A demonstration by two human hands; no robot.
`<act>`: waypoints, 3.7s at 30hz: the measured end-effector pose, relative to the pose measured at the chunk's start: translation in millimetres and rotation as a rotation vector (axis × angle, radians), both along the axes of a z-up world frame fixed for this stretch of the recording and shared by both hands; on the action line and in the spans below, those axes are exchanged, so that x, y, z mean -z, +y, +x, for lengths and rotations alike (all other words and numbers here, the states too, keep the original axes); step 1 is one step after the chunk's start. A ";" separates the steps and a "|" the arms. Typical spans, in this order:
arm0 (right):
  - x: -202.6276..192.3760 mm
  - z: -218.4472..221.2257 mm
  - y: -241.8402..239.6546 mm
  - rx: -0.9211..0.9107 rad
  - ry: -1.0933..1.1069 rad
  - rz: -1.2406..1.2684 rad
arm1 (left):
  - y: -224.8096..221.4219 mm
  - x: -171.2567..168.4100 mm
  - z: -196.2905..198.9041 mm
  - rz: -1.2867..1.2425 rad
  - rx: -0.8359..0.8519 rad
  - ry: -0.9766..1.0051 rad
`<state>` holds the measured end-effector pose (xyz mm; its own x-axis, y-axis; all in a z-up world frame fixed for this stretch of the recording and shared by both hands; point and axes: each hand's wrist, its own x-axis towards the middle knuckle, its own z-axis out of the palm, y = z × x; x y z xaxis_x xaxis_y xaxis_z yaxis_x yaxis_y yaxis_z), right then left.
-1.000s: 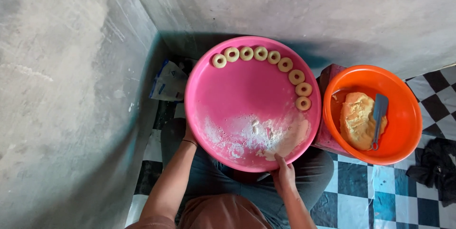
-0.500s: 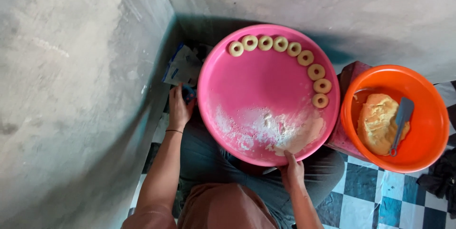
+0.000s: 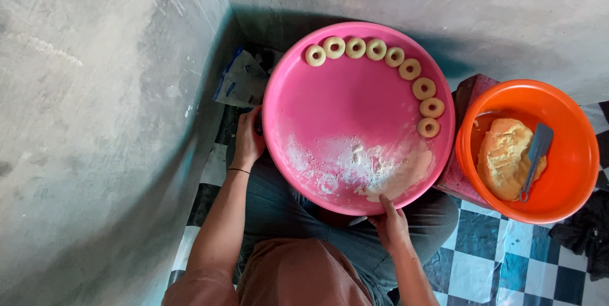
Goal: A person is manually forming donuts from dough, rolling them into balls and then shaping them into rings on a tray.
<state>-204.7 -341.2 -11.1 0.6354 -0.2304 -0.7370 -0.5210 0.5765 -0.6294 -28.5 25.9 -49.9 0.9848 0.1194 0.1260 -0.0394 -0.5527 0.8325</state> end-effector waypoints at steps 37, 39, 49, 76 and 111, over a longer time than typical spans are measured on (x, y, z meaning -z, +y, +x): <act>-97.2 103.8 -245.4 -0.623 0.042 -1.468 | 35.7 22.4 13.2 0.072 -0.324 -0.209; -121.4 125.5 -233.8 -0.668 0.007 -1.495 | -22.5 -57.4 15.9 0.091 -0.213 -0.362; -41.6 229.1 -269.7 -1.298 0.387 -1.703 | -352.1 -235.7 -58.2 0.233 1.114 -0.562; -57.6 221.8 -278.4 -1.184 0.303 -1.748 | -451.3 -136.4 -69.5 0.474 1.008 -0.590; -267.6 130.9 -224.4 -0.120 -0.615 -0.811 | -444.0 -146.3 -51.8 0.439 1.241 -0.519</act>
